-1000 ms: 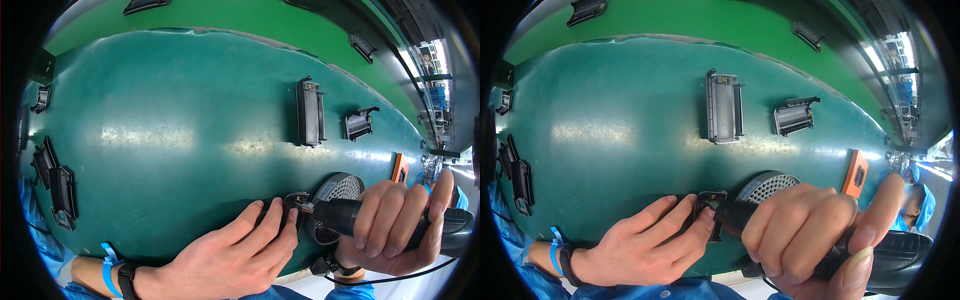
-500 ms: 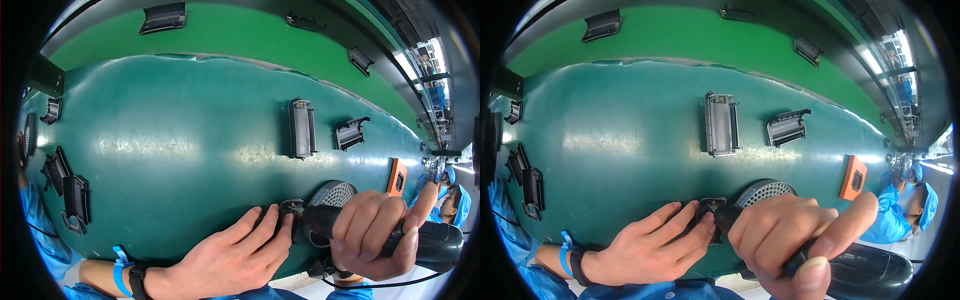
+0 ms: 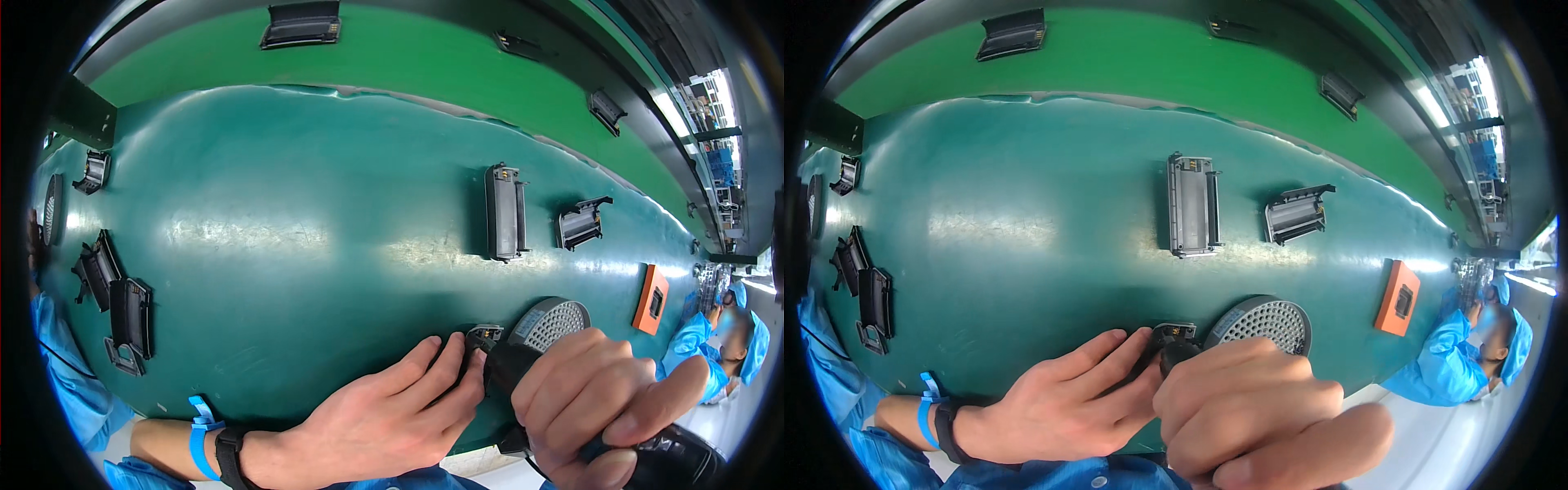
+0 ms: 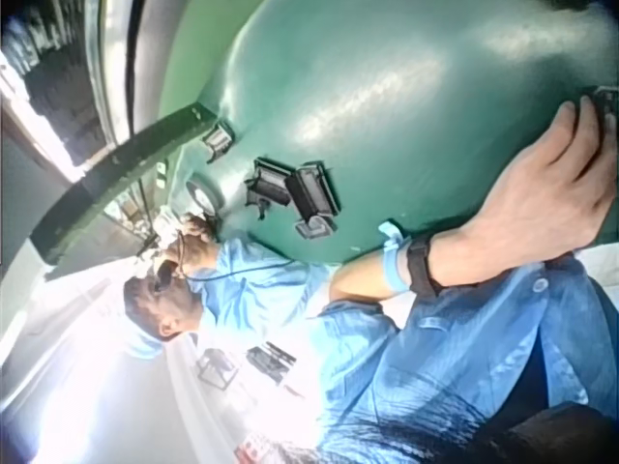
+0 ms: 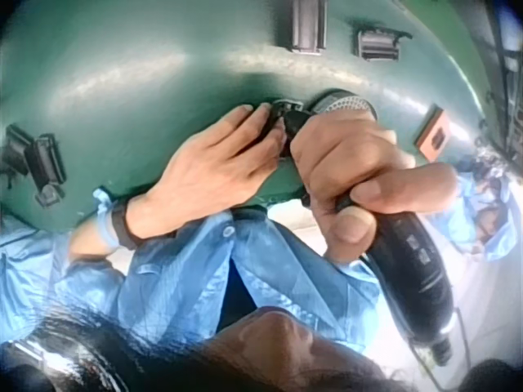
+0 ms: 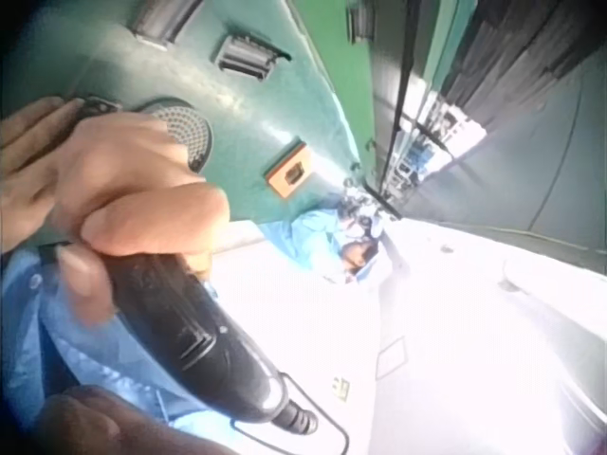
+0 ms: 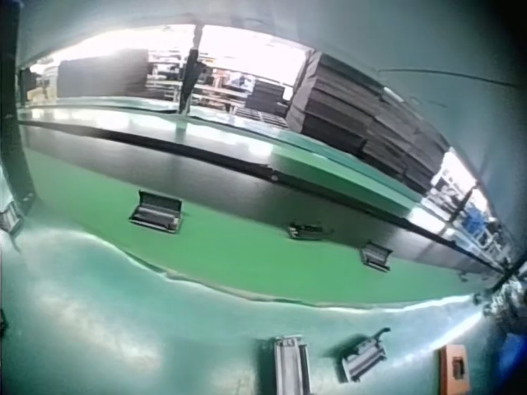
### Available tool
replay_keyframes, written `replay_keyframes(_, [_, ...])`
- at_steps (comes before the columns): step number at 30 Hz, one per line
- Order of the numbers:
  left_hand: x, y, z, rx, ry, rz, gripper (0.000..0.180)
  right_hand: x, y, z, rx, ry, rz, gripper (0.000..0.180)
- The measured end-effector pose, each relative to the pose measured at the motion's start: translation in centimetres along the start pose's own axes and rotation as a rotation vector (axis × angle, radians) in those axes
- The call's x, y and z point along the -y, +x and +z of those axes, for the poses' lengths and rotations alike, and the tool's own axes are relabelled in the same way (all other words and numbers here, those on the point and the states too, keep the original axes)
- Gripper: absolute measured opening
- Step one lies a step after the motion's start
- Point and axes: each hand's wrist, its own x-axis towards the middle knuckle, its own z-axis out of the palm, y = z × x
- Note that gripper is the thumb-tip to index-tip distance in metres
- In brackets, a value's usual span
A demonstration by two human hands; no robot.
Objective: The person picks up screws from a tray and uses an electric screwdriver to fasten them into plastic housings. The person then places the assembled battery housings onto a conveyor belt one by one.
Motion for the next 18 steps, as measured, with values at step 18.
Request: replay_keyframes(18, [-0.1, 0.5, 0.4, 0.08, 0.001, -0.041, 0.033, 2.4, -2.6, -8.0, -0.517, -0.086, -0.039, 0.014])
